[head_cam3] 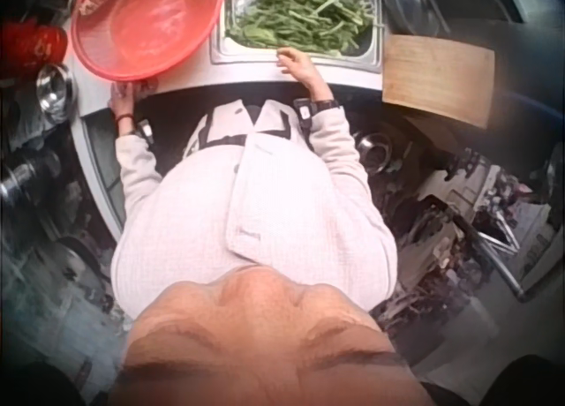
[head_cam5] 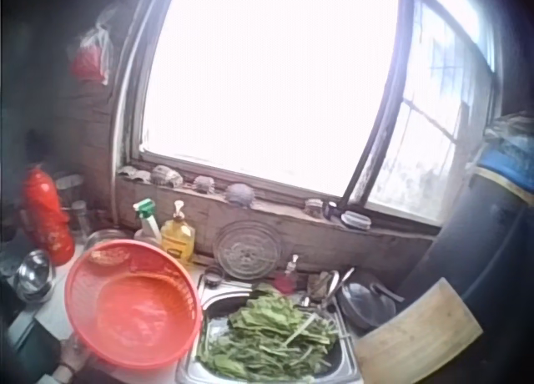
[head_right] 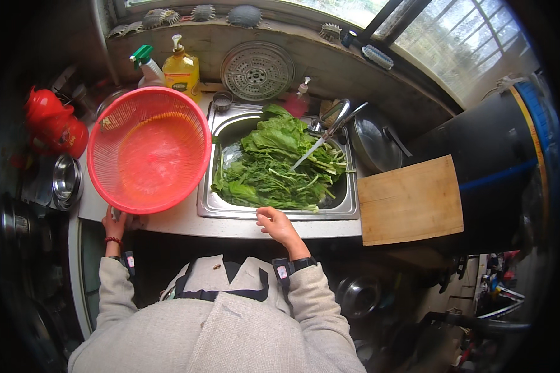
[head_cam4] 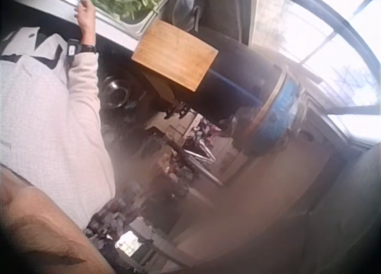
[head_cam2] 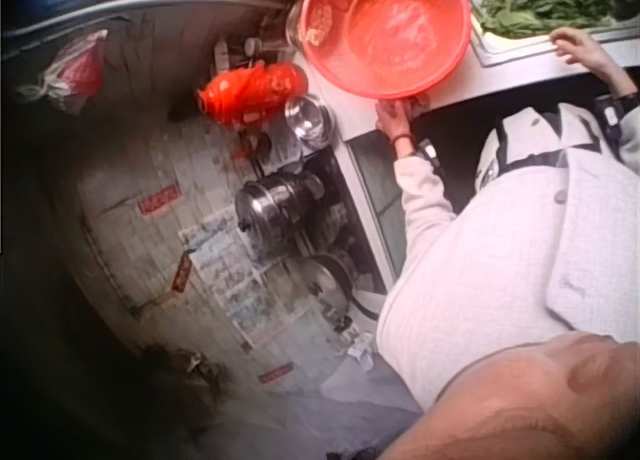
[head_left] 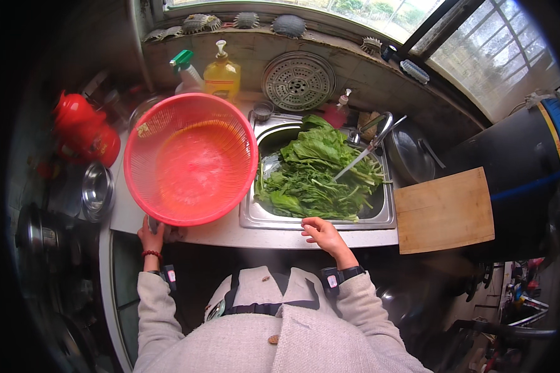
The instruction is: The person washes leafy green vegetables in a kitchen sink under running water, then transfers them into a red colander. The person handles the greens by hand, rinsing and moving them from the sink to the colander.
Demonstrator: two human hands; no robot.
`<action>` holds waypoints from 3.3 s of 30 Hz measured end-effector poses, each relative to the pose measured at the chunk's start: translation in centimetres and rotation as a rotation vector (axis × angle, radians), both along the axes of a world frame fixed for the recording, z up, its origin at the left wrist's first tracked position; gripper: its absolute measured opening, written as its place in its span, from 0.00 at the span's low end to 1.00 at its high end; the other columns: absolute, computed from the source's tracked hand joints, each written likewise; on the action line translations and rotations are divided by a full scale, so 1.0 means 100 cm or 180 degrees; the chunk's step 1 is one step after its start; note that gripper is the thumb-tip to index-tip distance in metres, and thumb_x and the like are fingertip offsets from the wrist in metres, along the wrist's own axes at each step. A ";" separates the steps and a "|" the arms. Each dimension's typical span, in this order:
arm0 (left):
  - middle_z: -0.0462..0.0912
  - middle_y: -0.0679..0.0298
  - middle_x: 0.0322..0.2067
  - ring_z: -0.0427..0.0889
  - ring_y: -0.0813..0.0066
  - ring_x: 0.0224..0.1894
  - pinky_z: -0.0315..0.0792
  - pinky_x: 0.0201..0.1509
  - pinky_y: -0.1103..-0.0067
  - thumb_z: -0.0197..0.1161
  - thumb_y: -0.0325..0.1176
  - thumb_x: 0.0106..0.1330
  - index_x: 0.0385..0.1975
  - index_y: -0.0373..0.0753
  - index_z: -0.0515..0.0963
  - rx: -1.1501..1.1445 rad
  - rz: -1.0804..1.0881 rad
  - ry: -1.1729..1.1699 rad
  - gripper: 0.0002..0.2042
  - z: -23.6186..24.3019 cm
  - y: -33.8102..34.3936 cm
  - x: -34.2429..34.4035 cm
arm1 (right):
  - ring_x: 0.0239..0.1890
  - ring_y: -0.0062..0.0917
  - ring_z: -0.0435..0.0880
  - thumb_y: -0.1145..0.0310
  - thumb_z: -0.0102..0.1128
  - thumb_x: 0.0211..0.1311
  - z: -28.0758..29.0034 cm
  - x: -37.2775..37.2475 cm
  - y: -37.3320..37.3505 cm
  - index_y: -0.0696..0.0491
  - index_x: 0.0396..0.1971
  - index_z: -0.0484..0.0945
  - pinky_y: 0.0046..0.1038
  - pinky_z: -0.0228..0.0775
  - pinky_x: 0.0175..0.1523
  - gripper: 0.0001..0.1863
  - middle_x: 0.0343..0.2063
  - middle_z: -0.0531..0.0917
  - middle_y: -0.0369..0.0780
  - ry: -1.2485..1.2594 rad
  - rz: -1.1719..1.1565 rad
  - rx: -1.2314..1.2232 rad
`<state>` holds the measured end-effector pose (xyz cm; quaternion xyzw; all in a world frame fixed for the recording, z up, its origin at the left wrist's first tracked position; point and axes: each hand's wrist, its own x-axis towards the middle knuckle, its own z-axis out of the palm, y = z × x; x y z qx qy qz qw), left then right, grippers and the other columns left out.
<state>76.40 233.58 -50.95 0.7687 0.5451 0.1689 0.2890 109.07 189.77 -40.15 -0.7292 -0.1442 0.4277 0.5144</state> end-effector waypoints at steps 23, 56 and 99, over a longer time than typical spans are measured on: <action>0.81 0.60 0.31 0.81 0.72 0.33 0.75 0.38 0.78 0.61 0.29 0.60 0.44 0.34 0.75 -0.1061 -0.2023 -0.0790 0.13 0.106 -0.211 0.149 | 0.66 0.49 0.55 0.73 0.64 0.50 -0.012 0.111 -0.013 0.44 0.55 0.71 0.46 0.59 0.60 0.28 0.64 0.58 0.49 -0.3856 0.1464 -0.0778; 0.78 0.57 0.46 0.80 0.68 0.47 0.74 0.50 0.75 0.62 0.31 0.61 0.49 0.35 0.75 -0.1251 -0.2030 -0.0107 0.17 0.083 -0.305 0.337 | 0.50 0.48 0.72 0.68 0.66 0.43 -0.043 0.168 0.008 0.51 0.44 0.71 0.42 0.70 0.49 0.24 0.47 0.73 0.54 -0.2700 0.1180 -0.0301; 0.81 0.58 0.41 0.80 0.66 0.44 0.72 0.52 0.63 0.53 0.53 0.68 0.46 0.34 0.74 -0.4361 -0.0202 -0.1570 0.24 0.068 -0.338 0.431 | 0.38 0.16 0.73 0.62 0.64 0.58 -0.032 0.218 -0.032 0.59 0.41 0.77 0.20 0.64 0.45 0.17 0.36 0.79 0.34 0.0093 0.0599 0.0541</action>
